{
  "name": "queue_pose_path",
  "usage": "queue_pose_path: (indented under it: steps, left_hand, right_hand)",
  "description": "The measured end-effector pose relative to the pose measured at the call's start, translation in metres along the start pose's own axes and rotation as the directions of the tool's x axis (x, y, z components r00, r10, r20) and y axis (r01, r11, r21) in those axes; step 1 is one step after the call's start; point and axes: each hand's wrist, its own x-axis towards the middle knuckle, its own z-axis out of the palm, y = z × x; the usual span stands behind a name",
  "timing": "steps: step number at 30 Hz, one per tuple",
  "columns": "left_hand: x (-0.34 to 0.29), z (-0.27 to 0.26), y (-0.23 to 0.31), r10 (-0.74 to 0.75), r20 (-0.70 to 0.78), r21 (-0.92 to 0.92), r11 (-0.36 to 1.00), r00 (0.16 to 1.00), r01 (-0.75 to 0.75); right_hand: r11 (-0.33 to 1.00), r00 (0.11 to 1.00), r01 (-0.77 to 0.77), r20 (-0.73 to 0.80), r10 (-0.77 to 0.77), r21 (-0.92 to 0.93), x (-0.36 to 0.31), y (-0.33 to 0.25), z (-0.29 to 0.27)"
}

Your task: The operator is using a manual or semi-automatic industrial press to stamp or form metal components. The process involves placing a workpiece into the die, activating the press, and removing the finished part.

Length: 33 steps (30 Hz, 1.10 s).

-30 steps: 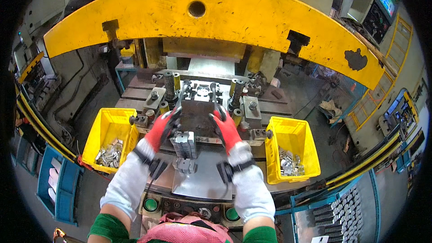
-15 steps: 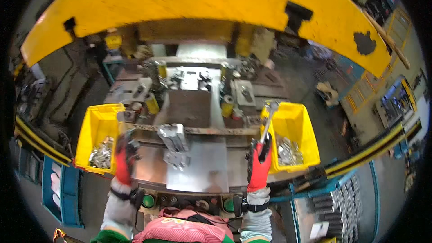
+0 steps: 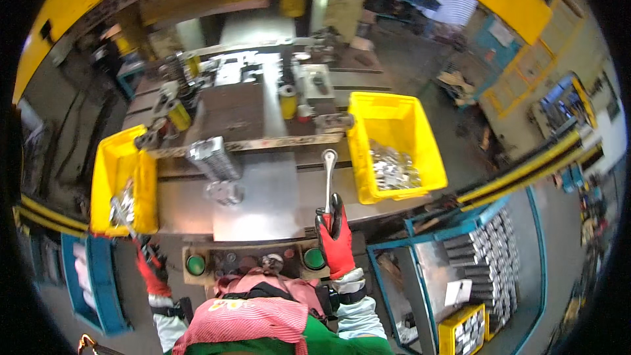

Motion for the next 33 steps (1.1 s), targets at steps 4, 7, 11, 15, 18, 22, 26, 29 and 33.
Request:
queue_pose_path:
  steps: [4, 7, 11, 15, 18, 22, 26, 29, 33]
  left_hand:
    - [-0.016, 0.005, -0.001, 0.106, 0.168, 0.179, 0.974, 0.98, -0.137]
    - [-0.021, -0.007, -0.014, 0.122, 0.117, 0.034, 0.991, 0.986, -0.126]
    - [-0.056, 0.002, -0.008, 0.04, 0.029, -0.058, 0.998, 0.999, -0.038]
    - [-0.075, -0.009, 0.0, -0.019, -0.058, 0.034, 0.999, 0.998, 0.021]
    - [-0.065, -0.023, -0.005, -0.026, -0.074, 0.06, 0.998, 0.997, 0.03]
    - [-0.04, -0.025, -0.006, -0.007, -0.031, -0.036, 0.999, 0.999, 0.006]
    - [-0.013, -0.026, -0.006, -0.017, 0.033, -0.068, 0.998, 0.999, 0.019]
    - [0.002, -0.013, 0.011, 0.01, 0.167, 0.068, 0.997, 0.986, -0.022]
    - [0.02, 0.0, 0.023, 0.043, 0.279, 0.104, 0.992, 0.959, -0.074]
  right_hand:
    - [0.973, 0.929, -0.228, 0.295, 0.222, -0.014, -0.005, -0.005, 0.019]
    - [0.939, 0.884, -0.326, 0.387, 0.261, 0.11, -0.016, 0.008, 0.024]
    - [0.974, 0.875, -0.225, 0.435, 0.213, -0.025, -0.024, 0.045, 0.011]
    - [0.945, 0.808, -0.326, 0.528, 0.26, 0.034, -0.022, 0.035, 0.024]
    - [0.97, 0.805, -0.221, 0.542, 0.24, -0.101, -0.018, 0.026, 0.033]
    - [0.965, 0.815, -0.239, 0.518, 0.26, -0.108, -0.022, 0.021, 0.056]
    - [0.946, 0.802, -0.322, 0.541, 0.255, 0.032, -0.034, 0.027, 0.084]
    - [0.96, 0.81, -0.28, 0.531, 0.25, -0.024, -0.041, 0.02, 0.101]
    - [0.954, 0.829, -0.294, 0.484, 0.282, -0.051, -0.053, 0.009, 0.138]
